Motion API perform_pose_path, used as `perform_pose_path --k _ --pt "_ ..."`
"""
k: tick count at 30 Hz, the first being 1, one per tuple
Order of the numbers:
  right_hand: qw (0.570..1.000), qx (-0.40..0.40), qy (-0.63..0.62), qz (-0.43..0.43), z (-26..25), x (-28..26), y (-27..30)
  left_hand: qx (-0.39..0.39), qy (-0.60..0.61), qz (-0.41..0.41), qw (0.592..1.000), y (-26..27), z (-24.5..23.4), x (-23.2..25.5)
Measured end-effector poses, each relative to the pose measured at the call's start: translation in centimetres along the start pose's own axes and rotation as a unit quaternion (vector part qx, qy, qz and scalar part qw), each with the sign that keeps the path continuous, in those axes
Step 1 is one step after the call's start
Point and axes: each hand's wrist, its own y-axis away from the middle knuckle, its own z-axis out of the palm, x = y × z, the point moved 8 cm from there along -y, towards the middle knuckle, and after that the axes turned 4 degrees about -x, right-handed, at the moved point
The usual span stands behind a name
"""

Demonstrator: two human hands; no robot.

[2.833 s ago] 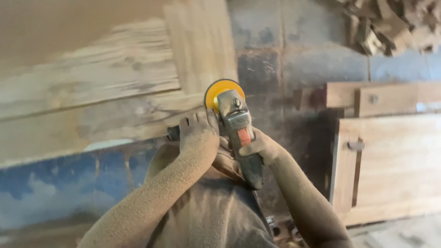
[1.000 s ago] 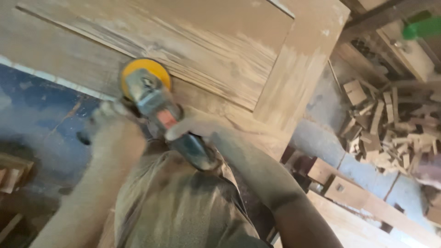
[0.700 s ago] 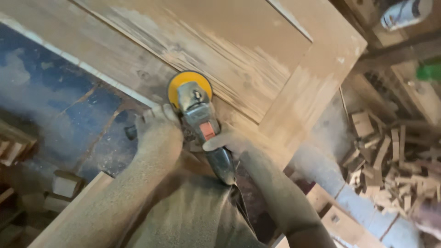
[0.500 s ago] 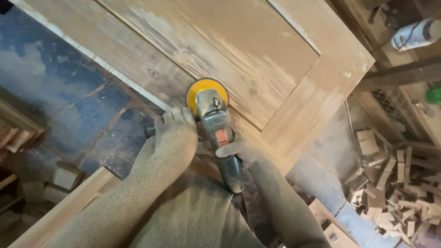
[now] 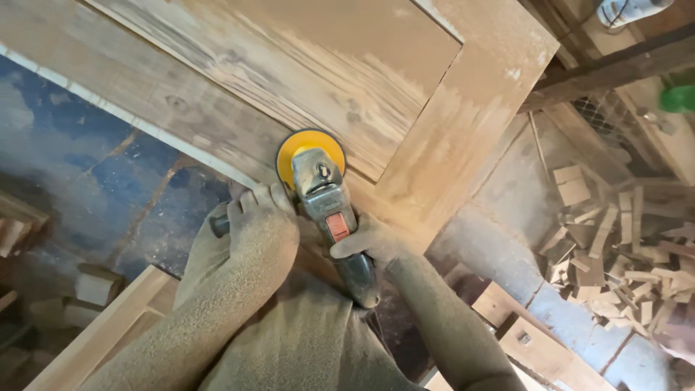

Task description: The person uses an angle grinder with a sanding disc to sand the surface of a wooden panel. They move the tool across the flat areas and along the edges, generating wood dust.

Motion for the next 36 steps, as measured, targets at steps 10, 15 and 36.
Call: perform_pose_path --k 10,15,36 --pt "1.0 0.0 -0.014 -0.017 -1.4 0.8 3.6 -0.023 -0.004 0.022 0.999 1.0 -0.9 4.1" --pt "0.999 0.016 -0.028 -0.009 -3.0 2.2 5.7 -0.031 -0.015 0.065 0.997 1.5 -1.4 6.8" --pt "0.991 -0.015 0.134 -0.028 5.1 -2.7 -4.8 -0.091 0.037 0.04 0.994 0.6 1.8 -5.3"
